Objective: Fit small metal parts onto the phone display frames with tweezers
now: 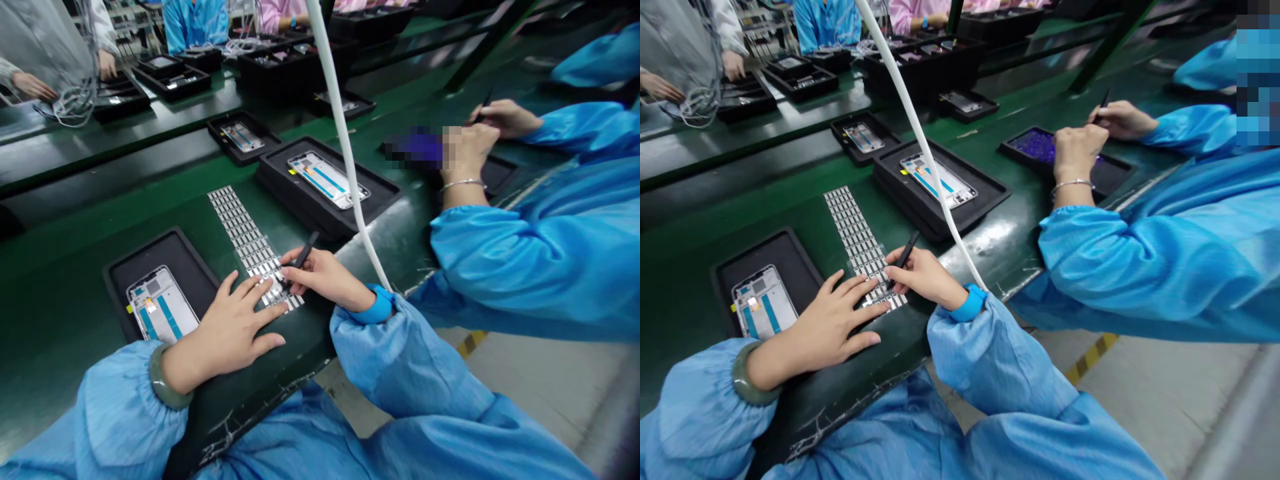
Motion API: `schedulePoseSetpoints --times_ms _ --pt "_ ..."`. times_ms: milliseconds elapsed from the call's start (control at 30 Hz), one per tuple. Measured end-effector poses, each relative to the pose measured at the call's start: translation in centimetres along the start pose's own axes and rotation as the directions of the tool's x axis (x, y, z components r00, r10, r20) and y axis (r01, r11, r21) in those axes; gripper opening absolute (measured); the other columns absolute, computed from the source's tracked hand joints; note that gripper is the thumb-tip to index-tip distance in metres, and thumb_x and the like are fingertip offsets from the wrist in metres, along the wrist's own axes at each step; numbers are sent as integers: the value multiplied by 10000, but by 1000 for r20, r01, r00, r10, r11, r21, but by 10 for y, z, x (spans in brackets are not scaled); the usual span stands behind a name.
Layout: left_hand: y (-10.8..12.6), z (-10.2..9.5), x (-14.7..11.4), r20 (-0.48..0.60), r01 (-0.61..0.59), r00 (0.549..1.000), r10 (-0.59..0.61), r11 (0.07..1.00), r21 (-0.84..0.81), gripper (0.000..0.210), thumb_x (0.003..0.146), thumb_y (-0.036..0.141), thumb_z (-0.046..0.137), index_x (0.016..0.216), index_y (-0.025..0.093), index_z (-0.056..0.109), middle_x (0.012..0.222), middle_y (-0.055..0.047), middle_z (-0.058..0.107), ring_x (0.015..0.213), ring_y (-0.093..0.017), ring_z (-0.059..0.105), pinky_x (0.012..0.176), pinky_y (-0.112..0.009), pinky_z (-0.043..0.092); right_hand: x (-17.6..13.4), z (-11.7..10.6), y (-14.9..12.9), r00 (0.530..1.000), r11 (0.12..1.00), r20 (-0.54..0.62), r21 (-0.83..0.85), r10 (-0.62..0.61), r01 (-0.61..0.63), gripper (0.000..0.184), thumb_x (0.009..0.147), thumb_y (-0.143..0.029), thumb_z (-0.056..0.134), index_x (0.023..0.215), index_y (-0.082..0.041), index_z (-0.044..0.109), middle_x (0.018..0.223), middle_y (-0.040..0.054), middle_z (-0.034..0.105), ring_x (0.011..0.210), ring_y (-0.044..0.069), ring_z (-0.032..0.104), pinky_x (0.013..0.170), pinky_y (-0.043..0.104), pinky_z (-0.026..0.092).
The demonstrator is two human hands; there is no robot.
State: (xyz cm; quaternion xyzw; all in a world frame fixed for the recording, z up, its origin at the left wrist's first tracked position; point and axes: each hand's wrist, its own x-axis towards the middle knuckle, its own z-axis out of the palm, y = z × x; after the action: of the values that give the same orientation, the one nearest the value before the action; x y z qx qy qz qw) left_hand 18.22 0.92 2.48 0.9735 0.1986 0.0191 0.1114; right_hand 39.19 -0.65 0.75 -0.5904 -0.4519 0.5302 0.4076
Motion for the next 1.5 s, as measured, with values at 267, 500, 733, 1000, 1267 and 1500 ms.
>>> schedulePoseSetpoints --times_ms 267,500,733,1000,1267,1500 --pt "-1 5 1 -119 -5 993 -8 995 -104 483 844 550 474 1256 300 501 1380 -115 422 1308 -309 329 1047 -614 226 -3 3 -14 1000 952 -23 304 -18 24 377 673 -344 743 942 -147 566 632 -6 654 460 82 593 457 191 504" --pt "-7 -20 -10 -286 121 840 -462 673 -730 231 875 408 473 890 198 567 881 -33 615 852 -166 573 795 -320 476 -7 51 -44 980 859 -63 474 -187 194 341 683 -339 739 928 -174 568 678 -1 677 494 85 618 486 189 508" --pt "-21 -41 -34 -230 186 762 -605 545 -817 301 819 447 523 700 185 610 704 -9 614 700 -158 569 674 -281 452 3 83 -64 951 888 30 368 -307 275 310 687 -333 732 900 -172 575 642 -26 638 524 110 639 529 234 536" --pt "-44 -48 -64 -21 297 827 -561 469 -832 341 828 477 507 820 178 670 840 -53 693 816 -203 635 775 -331 488 15 99 -76 905 911 185 237 -383 337 242 712 -321 712 869 -177 597 685 -12 656 562 120 658 563 242 548" --pt "-122 -5 -116 -382 660 653 -654 739 -135 720 786 606 499 1351 173 392 1461 -210 284 1378 -376 166 1036 -670 114 38 112 -75 958 891 127 416 -256 183 297 684 -348 736 861 -168 579 777 12 689 673 118 684 637 231 567" --pt "-122 9 -132 -290 630 719 -632 769 -113 726 800 645 439 1339 161 395 1451 -210 272 1356 -338 253 1061 -632 131 49 141 -69 968 913 210 405 -139 43 316 650 -304 766 869 -170 582 757 -3 671 668 100 677 637 200 565"
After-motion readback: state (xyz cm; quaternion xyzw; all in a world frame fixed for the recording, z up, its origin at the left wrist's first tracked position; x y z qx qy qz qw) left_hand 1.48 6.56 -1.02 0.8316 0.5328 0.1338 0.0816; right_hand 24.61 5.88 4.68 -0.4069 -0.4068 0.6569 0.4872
